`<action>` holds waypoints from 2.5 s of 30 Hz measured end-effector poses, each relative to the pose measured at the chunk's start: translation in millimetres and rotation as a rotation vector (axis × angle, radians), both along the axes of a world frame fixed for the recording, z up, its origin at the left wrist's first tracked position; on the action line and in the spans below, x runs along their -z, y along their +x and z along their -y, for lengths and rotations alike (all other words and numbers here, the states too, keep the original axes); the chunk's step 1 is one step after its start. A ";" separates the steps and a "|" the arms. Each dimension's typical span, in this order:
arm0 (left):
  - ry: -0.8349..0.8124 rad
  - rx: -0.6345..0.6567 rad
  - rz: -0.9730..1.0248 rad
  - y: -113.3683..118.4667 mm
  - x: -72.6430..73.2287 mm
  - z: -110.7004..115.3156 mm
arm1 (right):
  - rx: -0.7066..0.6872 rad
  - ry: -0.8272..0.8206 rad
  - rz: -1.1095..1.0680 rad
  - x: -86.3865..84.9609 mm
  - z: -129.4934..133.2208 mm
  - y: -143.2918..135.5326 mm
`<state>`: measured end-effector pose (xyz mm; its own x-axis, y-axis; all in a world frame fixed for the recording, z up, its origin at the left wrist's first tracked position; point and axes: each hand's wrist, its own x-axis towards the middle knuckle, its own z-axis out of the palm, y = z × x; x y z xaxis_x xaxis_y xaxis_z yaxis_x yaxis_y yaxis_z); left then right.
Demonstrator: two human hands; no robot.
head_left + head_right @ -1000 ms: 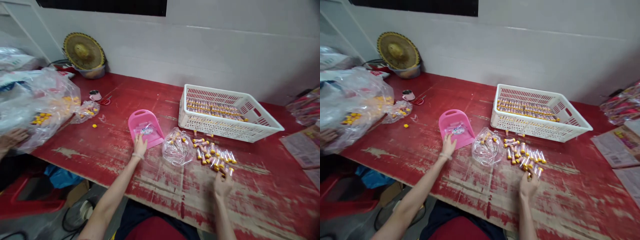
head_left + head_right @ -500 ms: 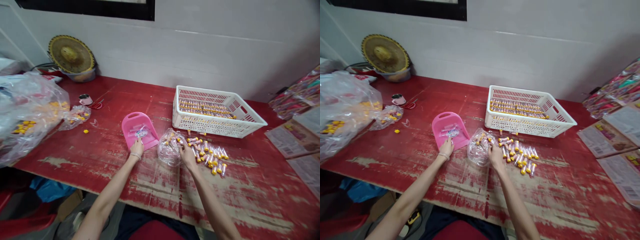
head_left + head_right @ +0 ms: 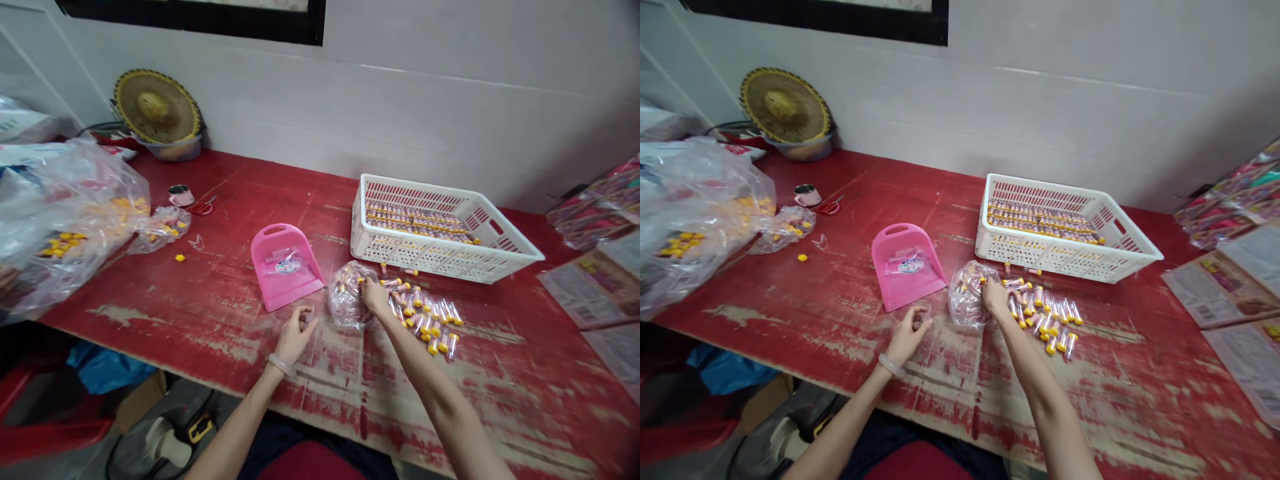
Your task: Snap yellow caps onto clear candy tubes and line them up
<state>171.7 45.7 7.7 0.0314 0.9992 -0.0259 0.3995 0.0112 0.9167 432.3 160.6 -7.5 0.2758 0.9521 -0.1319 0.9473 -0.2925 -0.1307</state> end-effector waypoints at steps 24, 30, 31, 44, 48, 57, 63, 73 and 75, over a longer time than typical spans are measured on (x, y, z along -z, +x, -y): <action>-0.387 0.113 0.572 26.4 2.0 16.9 | -0.182 0.144 -0.992 -17.9 157.0 -24.0; -0.472 0.101 0.599 21.9 4.6 25.7 | -0.196 0.066 -1.115 -20.8 160.8 -44.2; -0.477 0.089 0.626 21.8 4.9 26.8 | -0.189 0.065 -1.137 -20.6 161.3 -46.2; -0.504 0.120 0.646 27.9 -3.8 32.6 | -0.034 0.025 -1.434 -25.0 167.1 -50.9; -0.468 0.111 0.628 28.7 -7.1 32.9 | 0.016 0.019 -1.482 -20.2 168.2 -54.1; 0.016 0.186 -0.083 30.3 11.4 37.0 | 0.154 0.082 -1.378 0.3 176.7 -49.8; 0.093 0.277 -0.472 36.7 26.0 42.1 | 0.189 0.136 -1.380 -0.1 179.6 -40.7; -0.099 0.186 -0.247 35.5 29.8 39.8 | 0.188 0.154 -1.376 -3.3 180.5 -45.8; -0.206 0.194 -0.055 35.4 30.4 34.8 | 0.174 0.158 -1.360 -4.6 179.6 -46.9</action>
<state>207.1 11.0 -22.7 0.2145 0.9481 -0.2347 0.4611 0.1135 0.8800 385.4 -19.0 -2.9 0.1336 0.9489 -0.2857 0.0021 -0.2886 -0.9575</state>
